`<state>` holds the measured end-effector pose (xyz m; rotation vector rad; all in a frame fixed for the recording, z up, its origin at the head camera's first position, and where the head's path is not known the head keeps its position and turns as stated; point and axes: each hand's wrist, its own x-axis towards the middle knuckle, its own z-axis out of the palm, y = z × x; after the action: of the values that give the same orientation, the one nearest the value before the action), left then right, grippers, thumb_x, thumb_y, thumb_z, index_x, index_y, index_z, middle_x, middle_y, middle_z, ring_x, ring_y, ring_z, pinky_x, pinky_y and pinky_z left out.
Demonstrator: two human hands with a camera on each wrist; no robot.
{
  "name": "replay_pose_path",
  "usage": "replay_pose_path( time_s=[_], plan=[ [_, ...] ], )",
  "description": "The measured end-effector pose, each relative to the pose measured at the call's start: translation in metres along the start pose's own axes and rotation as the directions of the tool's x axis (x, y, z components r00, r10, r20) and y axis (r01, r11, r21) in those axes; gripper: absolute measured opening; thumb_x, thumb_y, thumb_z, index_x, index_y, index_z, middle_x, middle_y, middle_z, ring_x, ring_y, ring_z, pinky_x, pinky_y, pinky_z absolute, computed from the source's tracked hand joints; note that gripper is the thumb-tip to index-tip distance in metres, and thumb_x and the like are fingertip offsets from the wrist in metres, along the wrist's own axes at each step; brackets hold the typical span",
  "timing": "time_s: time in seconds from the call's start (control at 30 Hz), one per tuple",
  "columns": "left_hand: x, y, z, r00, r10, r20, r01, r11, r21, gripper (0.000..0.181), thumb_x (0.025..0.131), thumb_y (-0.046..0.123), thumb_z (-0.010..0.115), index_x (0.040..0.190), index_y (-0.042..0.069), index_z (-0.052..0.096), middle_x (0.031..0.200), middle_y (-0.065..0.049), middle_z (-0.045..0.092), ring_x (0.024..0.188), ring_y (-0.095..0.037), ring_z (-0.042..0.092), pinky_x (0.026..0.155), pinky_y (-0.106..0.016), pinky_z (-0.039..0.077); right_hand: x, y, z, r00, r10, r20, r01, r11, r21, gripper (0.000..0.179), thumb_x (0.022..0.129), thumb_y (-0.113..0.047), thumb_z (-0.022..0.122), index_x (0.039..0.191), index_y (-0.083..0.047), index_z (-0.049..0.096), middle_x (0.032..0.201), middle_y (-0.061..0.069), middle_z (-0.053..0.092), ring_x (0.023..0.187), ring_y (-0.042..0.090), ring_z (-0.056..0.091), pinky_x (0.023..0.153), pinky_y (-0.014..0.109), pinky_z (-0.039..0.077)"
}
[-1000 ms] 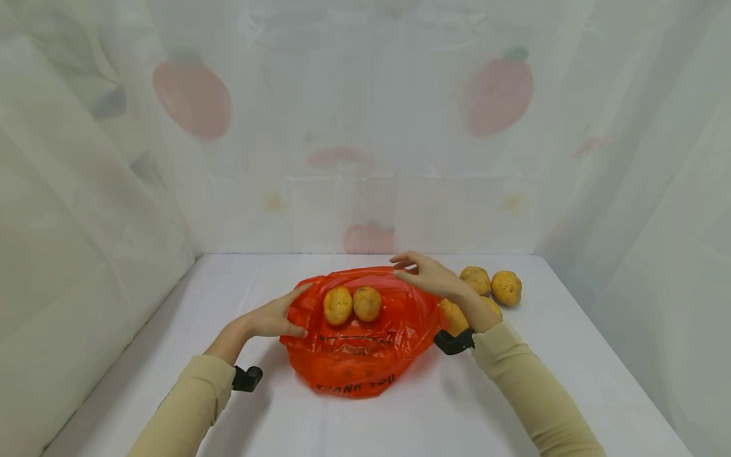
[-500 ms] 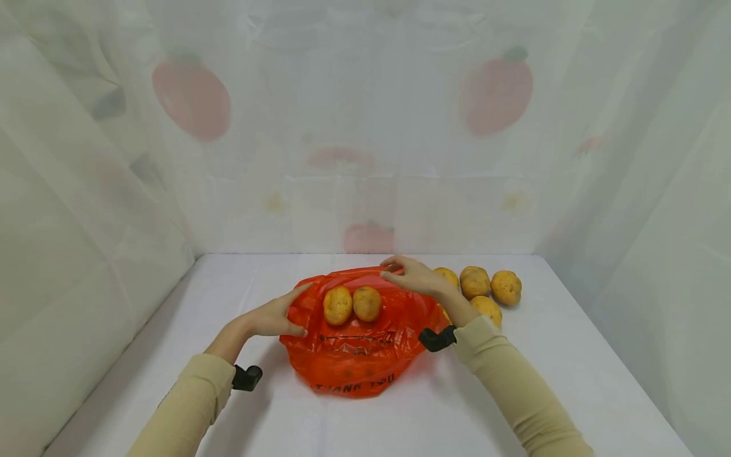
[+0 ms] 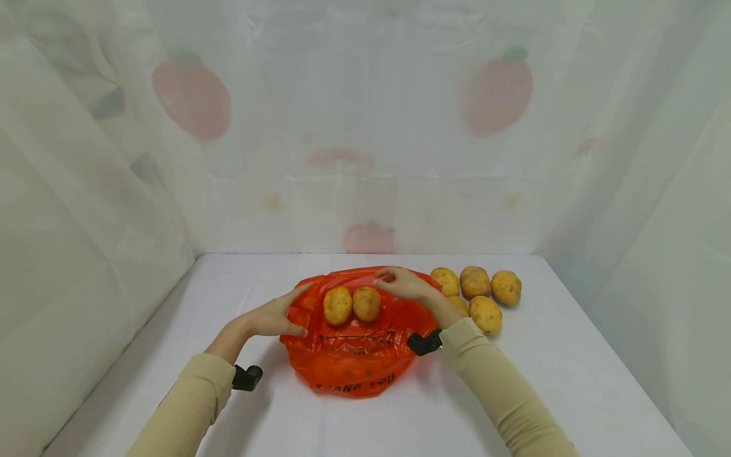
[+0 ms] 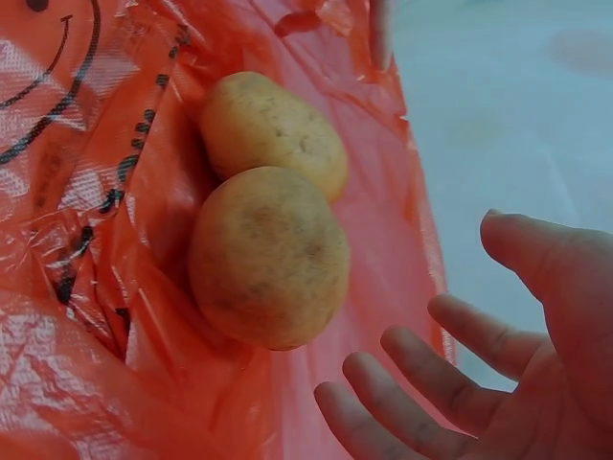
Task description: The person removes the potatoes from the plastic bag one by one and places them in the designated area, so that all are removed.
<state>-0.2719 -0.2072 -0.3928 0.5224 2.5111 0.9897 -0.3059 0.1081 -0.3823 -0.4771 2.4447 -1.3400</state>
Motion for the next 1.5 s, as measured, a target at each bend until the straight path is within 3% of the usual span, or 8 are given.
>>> replay_pose_path(
  time_s=[0.4,1.07,1.5],
  plan=[
    [0.001,-0.001,0.001,1.000,0.027,-0.010,-0.027,1.000,0.012,0.091,0.077,0.017,0.072,0.148,0.026,0.015,0.137,-0.011,0.039,0.120,-0.029,0.041,0.098,-0.051,0.039,0.008,0.010,0.011,0.998,0.070,0.002,-0.070,0.997,-0.040,0.050,0.092,-0.035,0.054,0.134,-0.009,0.045,0.130,0.014,0.051,0.112,0.028,0.053,0.078,0.039,0.053],
    [0.000,0.001,0.001,1.000,0.004,-0.019,-0.004,1.000,0.023,0.094,0.076,0.020,0.074,0.148,0.024,0.015,0.138,-0.012,0.038,0.117,-0.029,0.043,0.095,-0.049,0.042,0.015,0.019,0.034,0.988,0.156,-0.018,-0.154,0.984,0.088,0.069,0.089,-0.037,0.057,0.140,0.001,0.029,0.140,0.021,0.037,0.117,0.031,0.048,0.078,0.039,0.053],
    [0.003,0.001,0.002,1.000,0.005,-0.003,-0.005,1.000,-0.016,0.092,0.078,0.016,0.072,0.148,0.025,0.014,0.140,-0.014,0.036,0.120,-0.032,0.041,0.094,-0.050,0.043,0.017,0.019,0.047,0.980,0.196,-0.042,-0.196,0.980,-0.008,0.078,0.084,-0.047,0.061,0.141,-0.004,0.029,0.133,0.017,0.044,0.110,0.029,0.052,0.076,0.040,0.054]
  ],
)
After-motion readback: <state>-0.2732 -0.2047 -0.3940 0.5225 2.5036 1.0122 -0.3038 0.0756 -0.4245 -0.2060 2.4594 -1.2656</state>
